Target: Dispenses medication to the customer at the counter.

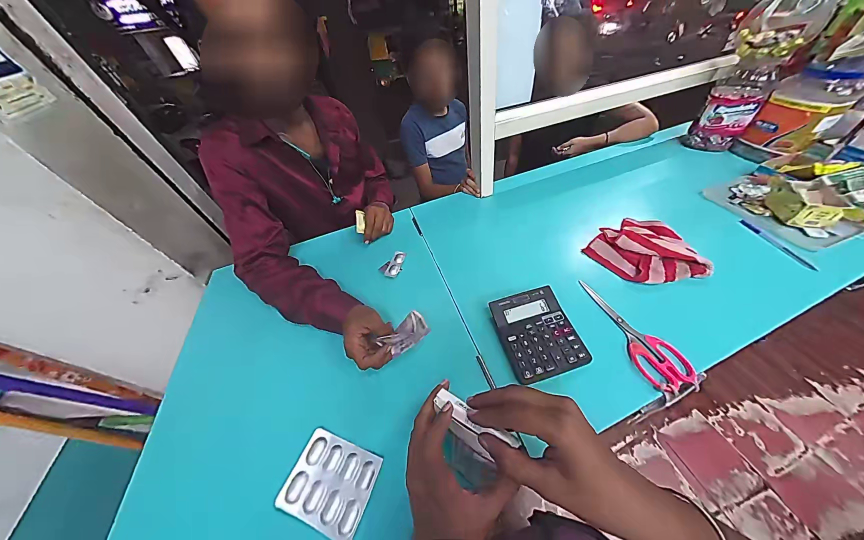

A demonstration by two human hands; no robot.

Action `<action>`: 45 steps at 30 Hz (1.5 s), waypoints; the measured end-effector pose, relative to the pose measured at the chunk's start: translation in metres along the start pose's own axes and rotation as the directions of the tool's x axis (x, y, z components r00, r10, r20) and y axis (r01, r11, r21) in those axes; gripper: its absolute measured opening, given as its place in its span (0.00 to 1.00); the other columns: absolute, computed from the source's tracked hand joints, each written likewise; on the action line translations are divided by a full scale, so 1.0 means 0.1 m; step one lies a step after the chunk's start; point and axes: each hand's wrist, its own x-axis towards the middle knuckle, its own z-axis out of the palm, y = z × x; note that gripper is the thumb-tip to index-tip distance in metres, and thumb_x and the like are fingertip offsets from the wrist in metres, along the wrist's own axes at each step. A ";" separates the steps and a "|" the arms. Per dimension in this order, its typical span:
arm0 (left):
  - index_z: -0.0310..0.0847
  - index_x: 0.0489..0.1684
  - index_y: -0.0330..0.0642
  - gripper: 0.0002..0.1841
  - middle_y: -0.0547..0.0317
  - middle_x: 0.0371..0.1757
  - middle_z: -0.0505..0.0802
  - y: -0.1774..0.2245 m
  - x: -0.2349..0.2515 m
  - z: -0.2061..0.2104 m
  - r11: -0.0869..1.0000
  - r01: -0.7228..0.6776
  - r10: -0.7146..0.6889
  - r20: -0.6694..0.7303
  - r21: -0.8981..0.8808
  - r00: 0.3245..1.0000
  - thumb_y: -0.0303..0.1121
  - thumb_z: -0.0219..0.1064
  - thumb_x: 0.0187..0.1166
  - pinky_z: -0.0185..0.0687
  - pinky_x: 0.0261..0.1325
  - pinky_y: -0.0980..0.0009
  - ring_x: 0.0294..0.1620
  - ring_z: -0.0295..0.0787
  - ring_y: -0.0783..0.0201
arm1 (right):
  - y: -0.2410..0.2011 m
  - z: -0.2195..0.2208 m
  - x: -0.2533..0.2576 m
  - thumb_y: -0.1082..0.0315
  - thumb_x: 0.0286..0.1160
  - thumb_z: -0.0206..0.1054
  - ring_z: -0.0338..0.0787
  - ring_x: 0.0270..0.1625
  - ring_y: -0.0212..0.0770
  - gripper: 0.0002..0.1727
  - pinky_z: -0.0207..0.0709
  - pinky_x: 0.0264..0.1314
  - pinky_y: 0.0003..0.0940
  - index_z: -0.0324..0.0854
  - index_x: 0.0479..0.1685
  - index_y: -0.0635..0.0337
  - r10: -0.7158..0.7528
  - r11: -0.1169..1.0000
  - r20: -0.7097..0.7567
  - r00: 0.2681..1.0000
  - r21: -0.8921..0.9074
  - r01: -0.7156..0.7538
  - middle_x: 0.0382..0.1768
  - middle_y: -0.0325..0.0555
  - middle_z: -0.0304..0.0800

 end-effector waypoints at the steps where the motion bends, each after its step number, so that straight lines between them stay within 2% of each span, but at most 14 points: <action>1: 0.63 0.74 0.53 0.47 0.52 0.73 0.84 0.00 0.00 0.00 1.000 0.002 -0.002 -0.003 0.009 1.000 0.61 0.83 0.54 0.74 0.75 0.73 0.73 0.81 0.69 | 0.00 0.00 0.00 0.71 0.76 0.69 0.93 0.57 0.31 0.10 0.83 0.61 0.18 0.92 0.49 0.65 -0.003 1.000 0.002 1.000 0.006 0.003 0.55 0.53 0.94; 3: 0.61 0.77 0.53 0.49 0.51 0.72 0.84 0.01 0.01 0.00 0.999 0.001 -0.002 0.004 0.042 1.000 0.61 0.82 0.55 0.74 0.75 0.73 0.72 0.81 0.69 | 0.00 0.00 0.02 0.71 0.76 0.69 0.92 0.57 0.31 0.10 0.83 0.61 0.18 0.92 0.48 0.65 0.005 1.000 0.017 1.000 0.025 -0.006 0.55 0.52 0.94; 7: 0.72 0.77 0.41 0.49 0.38 0.68 0.82 0.08 0.03 -0.01 0.983 -0.012 0.006 0.033 0.184 0.999 0.63 0.78 0.55 0.75 0.70 0.71 0.68 0.81 0.61 | 0.01 0.00 0.03 0.70 0.78 0.68 0.92 0.58 0.30 0.09 0.82 0.62 0.18 0.92 0.47 0.65 0.006 1.000 0.035 0.999 0.030 -0.007 0.56 0.52 0.94; 11: 0.68 0.81 0.39 0.51 0.34 0.73 0.79 0.10 0.00 0.03 0.975 -0.011 -0.003 0.063 0.224 0.998 0.62 0.78 0.58 0.74 0.72 0.70 0.71 0.78 0.57 | 0.04 -0.01 0.04 0.70 0.78 0.69 0.94 0.51 0.28 0.09 0.87 0.51 0.17 0.91 0.48 0.65 0.059 0.995 0.017 0.998 0.080 -0.060 0.54 0.52 0.94; 16: 0.65 0.81 0.33 0.53 0.29 0.74 0.76 0.06 -0.02 0.06 0.976 -0.005 -0.007 0.055 0.220 0.998 0.60 0.80 0.58 0.73 0.74 0.74 0.74 0.77 0.59 | 0.11 0.00 0.07 0.70 0.78 0.68 0.94 0.49 0.27 0.11 0.88 0.47 0.19 0.91 0.52 0.64 0.133 0.986 -0.005 0.991 0.101 -0.131 0.49 0.48 0.96; 18: 0.65 0.79 0.25 0.54 0.23 0.72 0.78 0.11 -0.02 0.12 0.981 0.009 -0.022 0.064 0.195 0.998 0.58 0.81 0.56 0.75 0.72 0.71 0.72 0.79 0.54 | 0.13 -0.04 0.04 0.71 0.77 0.68 0.94 0.51 0.27 0.10 0.88 0.48 0.19 0.91 0.50 0.65 0.137 0.983 -0.017 0.990 0.127 -0.133 0.51 0.49 0.95; 20: 0.66 0.76 0.23 0.54 0.22 0.70 0.79 0.13 0.00 0.08 0.982 0.023 -0.033 0.050 0.190 0.998 0.56 0.83 0.55 0.77 0.72 0.67 0.72 0.81 0.51 | 0.16 -0.02 0.09 0.71 0.76 0.70 0.94 0.50 0.26 0.09 0.88 0.48 0.19 0.92 0.47 0.64 0.116 0.979 -0.006 0.993 0.168 -0.113 0.51 0.48 0.95; 24: 0.67 0.77 0.26 0.52 0.23 0.69 0.79 0.11 -0.02 0.06 0.986 -0.001 -0.009 0.059 0.169 0.998 0.55 0.84 0.55 0.77 0.71 0.69 0.71 0.81 0.53 | 0.17 -0.03 0.09 0.72 0.73 0.73 0.94 0.50 0.26 0.07 0.90 0.46 0.20 0.92 0.45 0.64 0.183 0.943 0.025 0.983 0.279 -0.183 0.51 0.46 0.94; 27: 0.66 0.77 0.28 0.51 0.23 0.71 0.78 0.09 -0.02 0.04 0.991 -0.009 0.004 0.040 0.130 0.999 0.52 0.86 0.56 0.75 0.74 0.67 0.74 0.80 0.53 | 0.20 -0.05 0.16 0.72 0.71 0.73 0.93 0.47 0.24 0.08 0.89 0.41 0.19 0.93 0.45 0.63 0.234 0.926 0.053 0.971 0.292 -0.239 0.49 0.43 0.95; 30: 0.65 0.78 0.30 0.51 0.28 0.72 0.78 0.06 -0.03 0.01 0.992 -0.007 0.002 0.037 0.128 0.999 0.53 0.86 0.56 0.74 0.74 0.72 0.73 0.79 0.58 | 0.22 -0.01 0.16 0.72 0.71 0.73 0.93 0.44 0.22 0.08 0.89 0.40 0.18 0.93 0.45 0.61 0.236 0.927 0.039 0.971 0.292 -0.237 0.48 0.41 0.95; 33: 0.69 0.77 0.30 0.51 0.28 0.69 0.78 0.09 -0.03 0.06 0.994 0.032 -0.035 0.022 0.105 0.999 0.52 0.86 0.52 0.71 0.73 0.77 0.72 0.77 0.61 | 0.23 -0.06 0.17 0.72 0.73 0.73 0.93 0.48 0.24 0.07 0.89 0.47 0.17 0.93 0.45 0.63 0.109 0.955 0.080 0.991 0.270 -0.127 0.50 0.45 0.95; 38: 0.68 0.79 0.40 0.51 0.38 0.71 0.76 0.02 -0.06 0.03 0.999 0.042 -0.043 0.009 0.031 0.999 0.56 0.85 0.52 0.65 0.76 0.83 0.74 0.73 0.71 | 0.19 -0.07 0.18 0.62 0.85 0.65 0.90 0.61 0.28 0.15 0.82 0.65 0.20 0.93 0.49 0.63 -0.049 0.978 0.178 0.983 0.207 0.012 0.56 0.49 0.94; 41: 0.67 0.79 0.47 0.50 0.44 0.71 0.76 0.02 -0.07 0.02 0.999 0.049 -0.049 -0.007 0.018 0.999 0.58 0.84 0.53 0.66 0.75 0.84 0.74 0.73 0.74 | 0.14 -0.05 0.17 0.61 0.85 0.64 0.89 0.61 0.32 0.15 0.79 0.66 0.22 0.94 0.48 0.60 -0.086 0.990 0.190 0.978 0.127 0.062 0.55 0.48 0.94; 45: 0.65 0.78 0.58 0.45 0.55 0.69 0.75 -0.02 -0.09 0.03 1.000 0.012 -0.012 -0.030 -0.012 0.999 0.57 0.82 0.58 0.66 0.74 0.85 0.74 0.71 0.79 | 0.08 -0.06 0.07 0.60 0.86 0.64 0.89 0.61 0.35 0.15 0.79 0.66 0.22 0.93 0.55 0.57 -0.139 0.988 0.187 0.972 -0.042 0.149 0.61 0.49 0.92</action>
